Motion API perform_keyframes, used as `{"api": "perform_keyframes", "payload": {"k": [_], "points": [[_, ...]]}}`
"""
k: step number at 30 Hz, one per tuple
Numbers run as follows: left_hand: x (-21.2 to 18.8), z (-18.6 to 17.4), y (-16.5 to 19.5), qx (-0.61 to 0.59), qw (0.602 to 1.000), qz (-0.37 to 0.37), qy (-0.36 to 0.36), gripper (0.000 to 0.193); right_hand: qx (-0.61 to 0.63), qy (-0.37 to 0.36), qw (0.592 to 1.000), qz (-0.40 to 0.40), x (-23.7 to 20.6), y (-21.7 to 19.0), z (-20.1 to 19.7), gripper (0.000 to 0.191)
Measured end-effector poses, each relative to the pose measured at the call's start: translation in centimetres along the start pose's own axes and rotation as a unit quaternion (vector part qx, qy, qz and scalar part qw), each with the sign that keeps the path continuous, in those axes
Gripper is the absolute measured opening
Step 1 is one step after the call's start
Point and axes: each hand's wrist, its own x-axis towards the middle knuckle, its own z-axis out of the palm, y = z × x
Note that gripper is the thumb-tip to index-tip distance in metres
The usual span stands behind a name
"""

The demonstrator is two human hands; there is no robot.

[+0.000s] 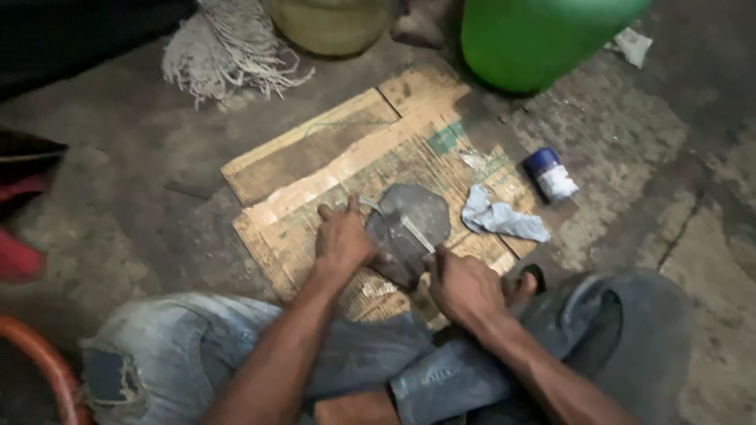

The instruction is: The person sits on the floor and repeatedly strikes a small metal object with a hammer to shape it. The object is held in place on a flat stone resting on a piece of cardboard. The person adjusts the object's position occasionally while continuing to hammer it.

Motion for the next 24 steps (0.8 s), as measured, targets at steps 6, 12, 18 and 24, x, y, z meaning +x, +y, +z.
{"api": "perform_keyframes", "payload": {"k": [6,12,18,24], "points": [[-0.1,-0.4,0.1,0.017,1.000,0.012,0.007,0.139,-0.044,-0.049,0.998,-0.006,0.0,0.0,0.0,0.037],[-0.4,-0.8,0.2,0.017,1.000,0.020,0.008,0.137,0.053,0.081,0.995,0.031,0.0,0.1,-0.6,0.041],[-0.7,-1.0,0.6,0.001,1.000,-0.010,0.001,0.133,0.008,-0.013,1.000,0.014,0.6,0.6,0.2,0.042],[-0.5,-0.4,0.2,-0.006,0.999,0.023,0.025,0.132,-0.059,-0.016,0.998,-0.027,1.0,1.2,0.9,0.036]]}}
